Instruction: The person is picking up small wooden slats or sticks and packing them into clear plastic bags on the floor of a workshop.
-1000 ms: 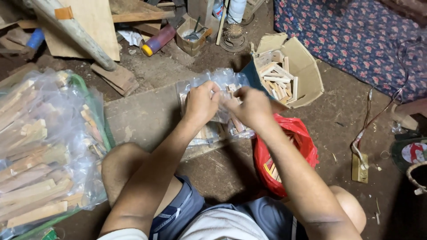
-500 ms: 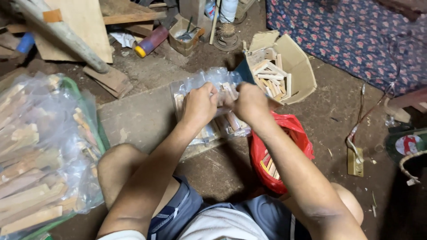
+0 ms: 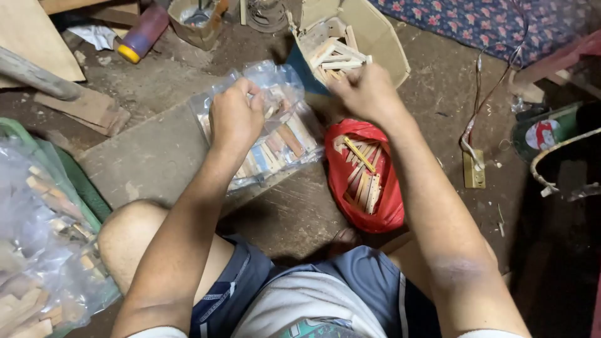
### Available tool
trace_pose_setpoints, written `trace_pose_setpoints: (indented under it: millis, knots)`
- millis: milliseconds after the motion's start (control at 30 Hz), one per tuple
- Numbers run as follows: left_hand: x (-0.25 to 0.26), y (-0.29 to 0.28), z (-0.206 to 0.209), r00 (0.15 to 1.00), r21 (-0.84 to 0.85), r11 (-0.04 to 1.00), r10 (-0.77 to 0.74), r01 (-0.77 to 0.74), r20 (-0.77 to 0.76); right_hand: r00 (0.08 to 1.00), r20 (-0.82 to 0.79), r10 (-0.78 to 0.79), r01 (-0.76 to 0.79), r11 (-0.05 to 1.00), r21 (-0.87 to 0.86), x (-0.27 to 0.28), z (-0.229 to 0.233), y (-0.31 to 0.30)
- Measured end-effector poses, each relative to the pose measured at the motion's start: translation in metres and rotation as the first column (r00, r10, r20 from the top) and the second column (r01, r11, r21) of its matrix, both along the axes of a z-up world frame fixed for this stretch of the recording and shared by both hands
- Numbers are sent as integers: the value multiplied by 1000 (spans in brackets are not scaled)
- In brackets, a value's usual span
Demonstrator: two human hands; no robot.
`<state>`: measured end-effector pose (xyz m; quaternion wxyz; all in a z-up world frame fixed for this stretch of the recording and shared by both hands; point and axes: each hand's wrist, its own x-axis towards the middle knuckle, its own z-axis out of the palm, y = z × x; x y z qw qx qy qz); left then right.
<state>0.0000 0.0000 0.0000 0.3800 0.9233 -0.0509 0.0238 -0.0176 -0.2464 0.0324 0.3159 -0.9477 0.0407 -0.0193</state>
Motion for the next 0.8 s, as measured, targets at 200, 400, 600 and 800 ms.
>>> trace_pose_setpoints:
  millis: [200,400,600,800]
  knots:
    - [-1,0,-10,1000,39,999,12,-11,-22,785,-606,-124,-96,943,-317,-27,-220,-108]
    - [5,2,-11,1000,-1,1000,30,-30,-7,842,-501,-199,42,951,-306,-30,-268,-96]
    - [0,6,-1,998,-20,999,31,-32,-63,790,-563,-244,-73,874,-480,-32,-313,-115]
    - [4,15,-5,994,-38,999,11,-16,-112,903,-404,-148,-49,897,-440,-20,-154,-83]
